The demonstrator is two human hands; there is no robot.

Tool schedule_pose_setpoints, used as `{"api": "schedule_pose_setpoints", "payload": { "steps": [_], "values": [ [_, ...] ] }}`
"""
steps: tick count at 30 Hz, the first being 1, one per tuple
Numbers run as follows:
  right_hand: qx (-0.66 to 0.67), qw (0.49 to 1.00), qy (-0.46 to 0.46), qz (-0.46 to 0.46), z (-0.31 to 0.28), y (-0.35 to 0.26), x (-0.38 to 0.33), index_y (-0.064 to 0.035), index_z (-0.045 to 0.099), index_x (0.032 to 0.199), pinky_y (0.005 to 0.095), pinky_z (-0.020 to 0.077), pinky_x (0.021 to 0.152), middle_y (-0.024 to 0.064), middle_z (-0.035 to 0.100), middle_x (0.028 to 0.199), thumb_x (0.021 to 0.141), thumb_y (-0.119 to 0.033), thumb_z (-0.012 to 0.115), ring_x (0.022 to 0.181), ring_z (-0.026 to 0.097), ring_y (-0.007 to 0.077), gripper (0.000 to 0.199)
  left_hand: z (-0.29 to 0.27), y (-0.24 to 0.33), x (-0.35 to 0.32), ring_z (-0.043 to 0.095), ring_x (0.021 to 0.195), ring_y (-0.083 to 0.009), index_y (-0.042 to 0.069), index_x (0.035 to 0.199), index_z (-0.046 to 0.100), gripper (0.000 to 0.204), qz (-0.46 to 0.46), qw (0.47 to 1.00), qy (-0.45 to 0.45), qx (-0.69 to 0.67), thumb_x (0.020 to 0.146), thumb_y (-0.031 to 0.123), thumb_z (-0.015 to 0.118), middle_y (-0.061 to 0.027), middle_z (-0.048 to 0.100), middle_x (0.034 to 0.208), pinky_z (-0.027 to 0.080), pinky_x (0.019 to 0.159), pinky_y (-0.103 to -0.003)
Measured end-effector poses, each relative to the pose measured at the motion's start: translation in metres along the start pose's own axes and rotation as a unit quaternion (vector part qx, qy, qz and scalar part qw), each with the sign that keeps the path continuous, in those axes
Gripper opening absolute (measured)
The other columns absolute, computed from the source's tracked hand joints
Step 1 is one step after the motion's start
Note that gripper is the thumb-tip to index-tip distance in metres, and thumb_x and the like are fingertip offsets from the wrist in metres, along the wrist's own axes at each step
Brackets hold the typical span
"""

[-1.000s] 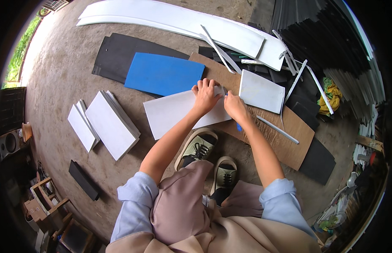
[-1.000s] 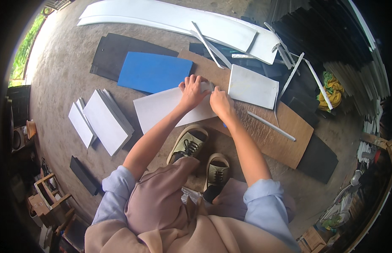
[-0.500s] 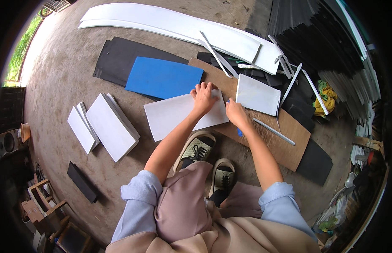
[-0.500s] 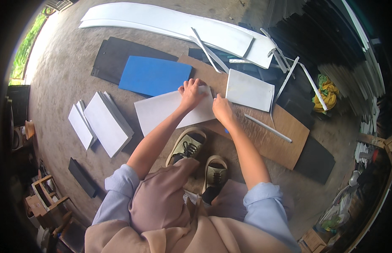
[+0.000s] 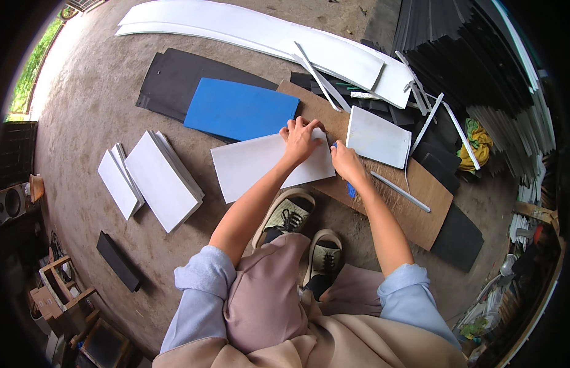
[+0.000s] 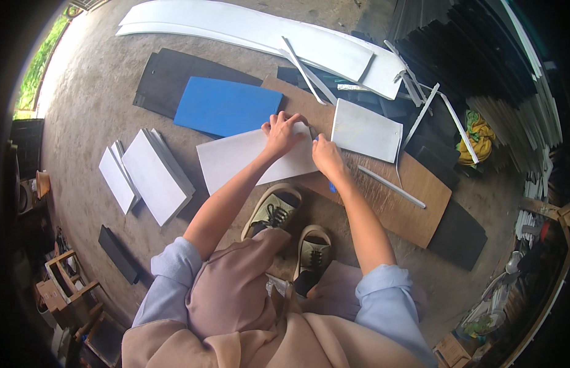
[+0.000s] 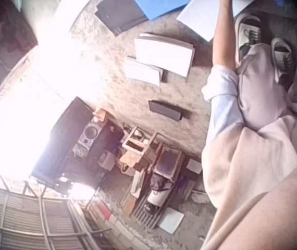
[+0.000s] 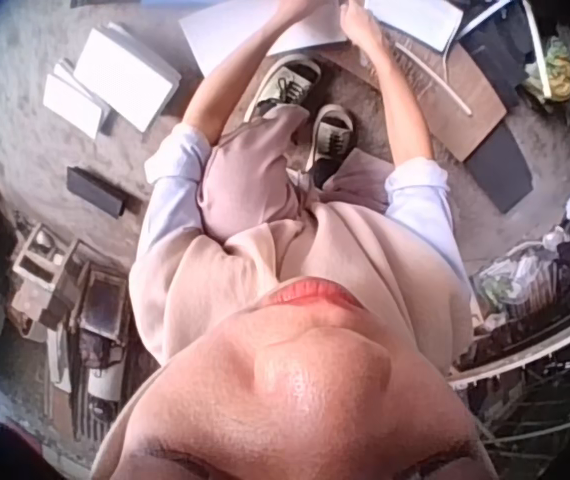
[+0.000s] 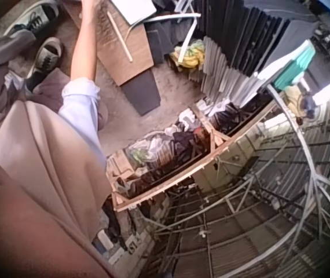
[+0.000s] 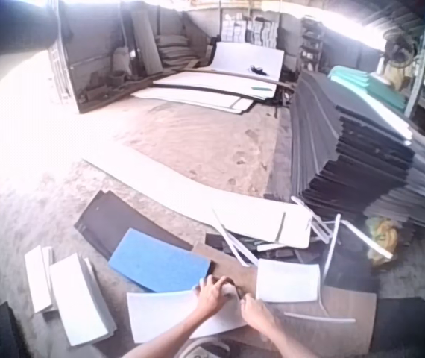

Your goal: The person sits on the floor and uses a utility knife to cut white and blue rectangular sheets. They repeatedly align the sheets, score them with the knife, and separate the cut pieces, stacking the finished pieces nearby.

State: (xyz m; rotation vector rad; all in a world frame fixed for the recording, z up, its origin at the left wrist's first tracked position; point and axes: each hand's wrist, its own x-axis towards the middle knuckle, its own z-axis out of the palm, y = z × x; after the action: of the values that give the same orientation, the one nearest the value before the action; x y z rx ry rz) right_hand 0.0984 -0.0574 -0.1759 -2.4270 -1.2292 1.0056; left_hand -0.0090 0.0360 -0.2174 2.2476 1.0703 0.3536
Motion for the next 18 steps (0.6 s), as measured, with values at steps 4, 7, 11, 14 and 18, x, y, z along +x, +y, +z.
{"api": "schedule_pose_setpoints", "payload": {
  "steps": [4, 7, 11, 14, 18],
  "values": [
    [-0.003, 1.0, -0.013, 0.003, -0.001, -0.006, -0.001, 0.0033, 0.047, 0.092, 0.0511, 0.043, 0.071, 0.0298, 0.057, 0.079, 0.088, -0.022, 0.036, 0.078, 0.054, 0.0466, 0.027, -0.002, 0.0, 0.0, 0.037, 0.099, -0.0261, 0.027, 0.095, 0.058, 0.033, -0.002, 1.0, -0.013, 0.012, 0.064, 0.023, 0.069, -0.0049, 0.045, 0.097, 0.024, 0.08, -0.045],
    [-0.006, 1.0, -0.009, 0.004, 0.002, -0.001, 0.001, 0.003, 0.047, 0.092, 0.0509, 0.0433, 0.071, 0.0299, 0.057, 0.08, 0.088, -0.022, 0.036, 0.078, 0.054, 0.0463, 0.028, -0.002, 0.002, 0.0, 0.037, 0.1, -0.0262, 0.028, 0.096, 0.058, 0.033, 0.0, 1.0, -0.017, 0.01, 0.065, 0.024, 0.069, -0.005, 0.044, 0.098, 0.024, 0.08, -0.046],
    [-0.014, 1.0, -0.014, 0.009, 0.003, 0.002, 0.003, 0.0035, 0.047, 0.092, 0.0503, 0.0439, 0.07, 0.0299, 0.057, 0.08, 0.088, -0.022, 0.036, 0.076, 0.055, 0.0456, 0.028, -0.003, 0.003, 0.0, 0.037, 0.1, -0.0262, 0.028, 0.097, 0.058, 0.034, -0.002, 1.0, -0.022, 0.014, 0.065, 0.024, 0.069, -0.0051, 0.044, 0.098, 0.024, 0.081, -0.046],
    [-0.025, 0.999, -0.038, 0.015, -0.002, -0.002, 0.006, 0.0049, 0.047, 0.093, 0.0472, 0.0464, 0.065, 0.0292, 0.057, 0.077, 0.088, -0.021, 0.035, 0.068, 0.058, 0.0415, 0.028, -0.003, 0.003, 0.001, 0.037, 0.1, -0.026, 0.029, 0.096, 0.059, 0.033, -0.005, 1.0, -0.022, 0.019, 0.065, 0.024, 0.069, -0.0048, 0.045, 0.098, 0.024, 0.081, -0.046],
    [-0.027, 0.992, -0.113, 0.058, -0.017, -0.022, 0.012, 0.0085, 0.046, 0.096, 0.042, 0.0492, 0.059, 0.0274, 0.059, 0.074, 0.086, -0.016, 0.033, 0.055, 0.06, 0.0336, 0.029, -0.002, 0.0, 0.0, 0.037, 0.099, -0.0257, 0.029, 0.095, 0.059, 0.032, -0.011, 1.0, -0.015, 0.023, 0.065, 0.024, 0.069, -0.0044, 0.045, 0.098, 0.024, 0.081, -0.046]
  ]
}}
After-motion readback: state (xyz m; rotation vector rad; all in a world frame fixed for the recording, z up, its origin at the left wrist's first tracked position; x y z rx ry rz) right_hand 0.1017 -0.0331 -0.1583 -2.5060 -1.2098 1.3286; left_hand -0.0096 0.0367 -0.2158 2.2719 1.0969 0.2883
